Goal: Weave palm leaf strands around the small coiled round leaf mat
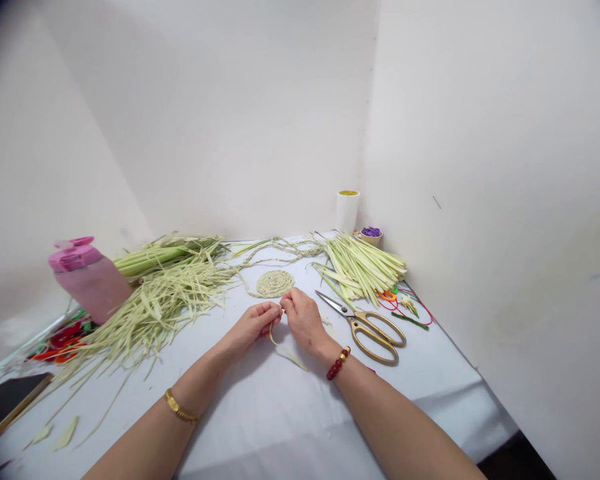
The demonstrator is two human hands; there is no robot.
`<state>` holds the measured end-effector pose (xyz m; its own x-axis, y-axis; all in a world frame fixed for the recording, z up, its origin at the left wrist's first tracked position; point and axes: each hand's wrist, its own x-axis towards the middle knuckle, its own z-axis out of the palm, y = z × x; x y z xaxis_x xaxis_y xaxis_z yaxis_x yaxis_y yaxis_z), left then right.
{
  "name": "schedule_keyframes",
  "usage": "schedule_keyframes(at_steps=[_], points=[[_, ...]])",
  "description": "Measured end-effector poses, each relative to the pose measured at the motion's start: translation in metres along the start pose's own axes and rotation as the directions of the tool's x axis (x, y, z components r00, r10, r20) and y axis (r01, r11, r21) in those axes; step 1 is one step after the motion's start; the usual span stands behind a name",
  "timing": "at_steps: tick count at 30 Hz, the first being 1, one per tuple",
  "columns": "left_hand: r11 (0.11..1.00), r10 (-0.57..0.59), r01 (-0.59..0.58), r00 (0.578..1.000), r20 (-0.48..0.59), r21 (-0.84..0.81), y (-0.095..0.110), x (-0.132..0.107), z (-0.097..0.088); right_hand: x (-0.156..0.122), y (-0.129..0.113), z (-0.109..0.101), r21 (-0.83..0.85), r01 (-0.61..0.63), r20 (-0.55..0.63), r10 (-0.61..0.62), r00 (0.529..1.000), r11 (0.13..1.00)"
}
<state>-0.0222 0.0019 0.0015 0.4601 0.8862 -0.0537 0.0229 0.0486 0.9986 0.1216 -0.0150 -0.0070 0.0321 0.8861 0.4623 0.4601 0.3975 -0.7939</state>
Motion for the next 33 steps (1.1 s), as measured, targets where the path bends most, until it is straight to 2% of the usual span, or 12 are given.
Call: schedule_keyframes(at_steps=[5, 10, 19, 27, 33], points=[[0.999, 0.007, -0.008, 1.0, 0.024, 0.033, 0.0, 0.001, -0.001, -0.001, 0.0, 0.0, 0.018, -0.029, 0.008, 0.028, 1.0, 0.999], [1.0, -0.011, 0.011, 0.997, 0.07, -0.002, 0.0, 0.0, -0.003, 0.0, -0.007, -0.004, 0.12, -0.109, 0.052, 0.103, 0.993, 0.987], [0.993, -0.019, 0.02, 1.0, 0.014, -0.116, -0.009, 0.006, -0.004, 0.003, -0.003, -0.006, 0.202, -0.125, 0.072, 0.112, 0.991, 0.971], [0.999, 0.008, -0.01, 0.999, -0.037, -0.052, 0.001, 0.001, 0.003, 0.003, -0.007, -0.005, 0.1, -0.075, 0.027, 0.072, 0.997, 0.992], [0.956, -0.046, 0.02, 0.995, -0.083, -0.294, 0.011, -0.001, -0.003, 0.009, -0.001, -0.015, 0.105, -0.02, 0.061, 0.013, 0.998, 0.994]])
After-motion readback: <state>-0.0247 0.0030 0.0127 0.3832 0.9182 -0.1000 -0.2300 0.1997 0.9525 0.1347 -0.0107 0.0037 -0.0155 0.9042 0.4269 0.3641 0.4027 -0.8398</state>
